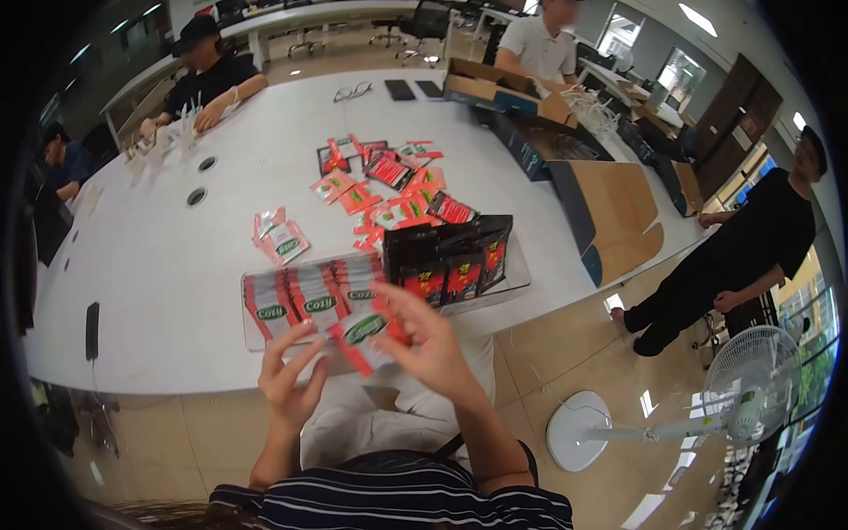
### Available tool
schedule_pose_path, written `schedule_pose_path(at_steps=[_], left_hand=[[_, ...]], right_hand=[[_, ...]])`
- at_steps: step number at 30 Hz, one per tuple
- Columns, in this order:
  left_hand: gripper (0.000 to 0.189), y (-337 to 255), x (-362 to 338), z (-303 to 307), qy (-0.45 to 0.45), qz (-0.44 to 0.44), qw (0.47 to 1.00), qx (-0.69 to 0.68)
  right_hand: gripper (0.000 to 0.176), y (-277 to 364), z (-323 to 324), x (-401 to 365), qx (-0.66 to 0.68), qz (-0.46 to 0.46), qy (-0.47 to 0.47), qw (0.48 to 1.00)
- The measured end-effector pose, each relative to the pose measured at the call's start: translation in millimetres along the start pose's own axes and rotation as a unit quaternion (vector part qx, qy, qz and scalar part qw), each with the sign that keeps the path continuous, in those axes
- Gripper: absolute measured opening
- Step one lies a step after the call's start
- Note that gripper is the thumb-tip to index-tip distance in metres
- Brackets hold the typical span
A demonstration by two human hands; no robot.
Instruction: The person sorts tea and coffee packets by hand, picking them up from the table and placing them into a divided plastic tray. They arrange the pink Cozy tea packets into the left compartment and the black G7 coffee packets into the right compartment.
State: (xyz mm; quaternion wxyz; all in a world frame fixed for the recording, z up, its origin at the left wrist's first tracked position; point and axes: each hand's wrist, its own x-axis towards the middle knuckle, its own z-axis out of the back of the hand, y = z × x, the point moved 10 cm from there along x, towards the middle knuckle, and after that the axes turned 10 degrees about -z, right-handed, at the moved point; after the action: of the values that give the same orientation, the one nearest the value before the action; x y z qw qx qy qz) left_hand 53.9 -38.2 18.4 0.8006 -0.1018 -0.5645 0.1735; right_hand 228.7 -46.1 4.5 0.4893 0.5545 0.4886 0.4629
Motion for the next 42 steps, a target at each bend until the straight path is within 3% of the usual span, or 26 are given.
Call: schedule_pose_path(at_steps=[5,13,16,19,22,25,28,30,42], left_hand=[[0.036,14.9,-13.5,15.9,-0.002,0.001,0.986,0.170],[0.032,46.4,-38.9,28.8,-0.016,0.038,0.972,0.232],[0.027,58.0,-42.2,30.1,-0.021,0.075,0.979,0.189],[0.021,58.9,-40.6,28.7,-0.013,0.077,0.981,0.178],[0.017,58.4,-42.1,29.0,-0.008,0.079,0.981,0.175],[0.014,59.6,-41.4,28.7,-0.010,0.077,0.982,0.173],[0.012,60.0,-41.2,27.7,-0.002,0.076,0.982,0.175],[0.012,59.8,-41.3,27.0,0.004,0.075,0.982,0.174],[0.012,62.5,-46.0,26.8,-0.002,0.072,0.985,0.160]], right_hand=[[0.025,6.0,50.2,4.4,-0.111,0.080,-0.160,0.978],[0.032,0.2,30.6,27.8,-0.138,0.095,-0.137,0.976],[0.038,11.2,4.9,30.3,-0.307,0.135,-0.073,0.939],[0.038,-3.1,-5.5,36.7,-0.346,0.019,-0.013,0.938],[0.030,28.9,-22.7,25.8,-0.536,0.204,-0.131,0.808],[0.025,28.6,-38.8,18.5,-0.514,0.210,-0.096,0.826],[0.030,-5.8,-58.9,21.0,-0.522,0.105,0.038,0.845],[0.044,-29.2,-68.6,22.9,-0.545,0.050,0.107,0.830],[0.050,-32.3,-67.0,31.0,-0.561,0.025,0.095,0.822]])
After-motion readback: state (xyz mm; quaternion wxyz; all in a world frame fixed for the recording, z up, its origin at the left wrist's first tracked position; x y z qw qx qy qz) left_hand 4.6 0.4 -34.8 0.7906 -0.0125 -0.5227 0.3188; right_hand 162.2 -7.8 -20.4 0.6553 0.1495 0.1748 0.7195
